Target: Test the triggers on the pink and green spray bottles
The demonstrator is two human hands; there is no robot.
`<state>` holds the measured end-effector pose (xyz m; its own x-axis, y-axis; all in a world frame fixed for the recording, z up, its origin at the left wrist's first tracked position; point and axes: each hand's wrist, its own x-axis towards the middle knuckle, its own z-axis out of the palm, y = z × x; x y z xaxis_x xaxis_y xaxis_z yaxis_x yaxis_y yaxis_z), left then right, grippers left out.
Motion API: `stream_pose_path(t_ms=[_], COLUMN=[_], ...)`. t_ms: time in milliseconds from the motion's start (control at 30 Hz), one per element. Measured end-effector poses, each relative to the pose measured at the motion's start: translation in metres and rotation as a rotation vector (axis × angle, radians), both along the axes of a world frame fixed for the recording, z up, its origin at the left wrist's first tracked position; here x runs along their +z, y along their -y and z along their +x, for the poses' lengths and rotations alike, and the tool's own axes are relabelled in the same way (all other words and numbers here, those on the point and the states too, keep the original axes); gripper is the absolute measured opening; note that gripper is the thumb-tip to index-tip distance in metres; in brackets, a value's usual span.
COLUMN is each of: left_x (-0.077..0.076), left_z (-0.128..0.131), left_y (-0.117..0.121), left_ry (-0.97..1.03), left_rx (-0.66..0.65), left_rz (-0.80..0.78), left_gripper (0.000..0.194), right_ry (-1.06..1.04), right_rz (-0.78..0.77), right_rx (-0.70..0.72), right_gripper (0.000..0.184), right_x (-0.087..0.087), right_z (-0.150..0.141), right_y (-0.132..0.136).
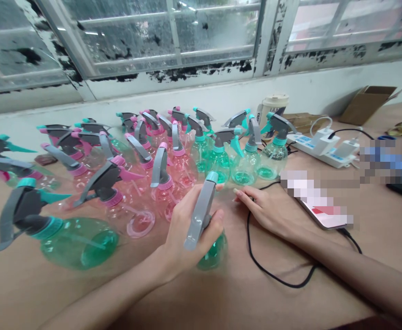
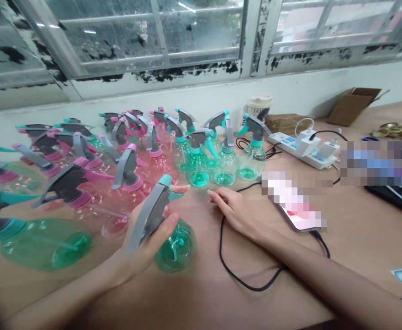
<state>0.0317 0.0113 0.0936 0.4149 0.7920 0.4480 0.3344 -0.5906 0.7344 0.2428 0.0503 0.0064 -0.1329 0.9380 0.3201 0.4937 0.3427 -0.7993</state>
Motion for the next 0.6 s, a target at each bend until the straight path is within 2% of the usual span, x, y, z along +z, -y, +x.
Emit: stream_pose_path(t_ms=[233, 367, 500, 600], left_x=[0.0002, 0.0030, 0.0046, 0.0042], left_z=[0.0003, -0.0011, -0.0024, -0.0027], left_y=[-0.0018, -0.0033, -0.0016, -0.0015], left_ry=[-0.003, -0.016, -0.017, -0.024], left_rx=[0.024, 0.034, 0.040, 0.021], left_rz=[0.049, 0.088, 0.044, 0.026], left_gripper=[0.033, 0.021, 0.004, 0.005], right_ry=[-0.001, 0.011, 0.023, 0.014], right_rz=[-0.015, -0.028, -0.017, -0.007], right_rx=[-0.013, -0.010, -0.006, 0.003], right_gripper=[0.041, 0.039, 0.037, 0.038], right_x=[-0.0018, -0.0003, 0.0016, 0.0019], right_z=[0.0004, 0.0007, 0.0003, -0.0002], right_y=[-0.0007, -0.0004, 0.0003, 0.0017])
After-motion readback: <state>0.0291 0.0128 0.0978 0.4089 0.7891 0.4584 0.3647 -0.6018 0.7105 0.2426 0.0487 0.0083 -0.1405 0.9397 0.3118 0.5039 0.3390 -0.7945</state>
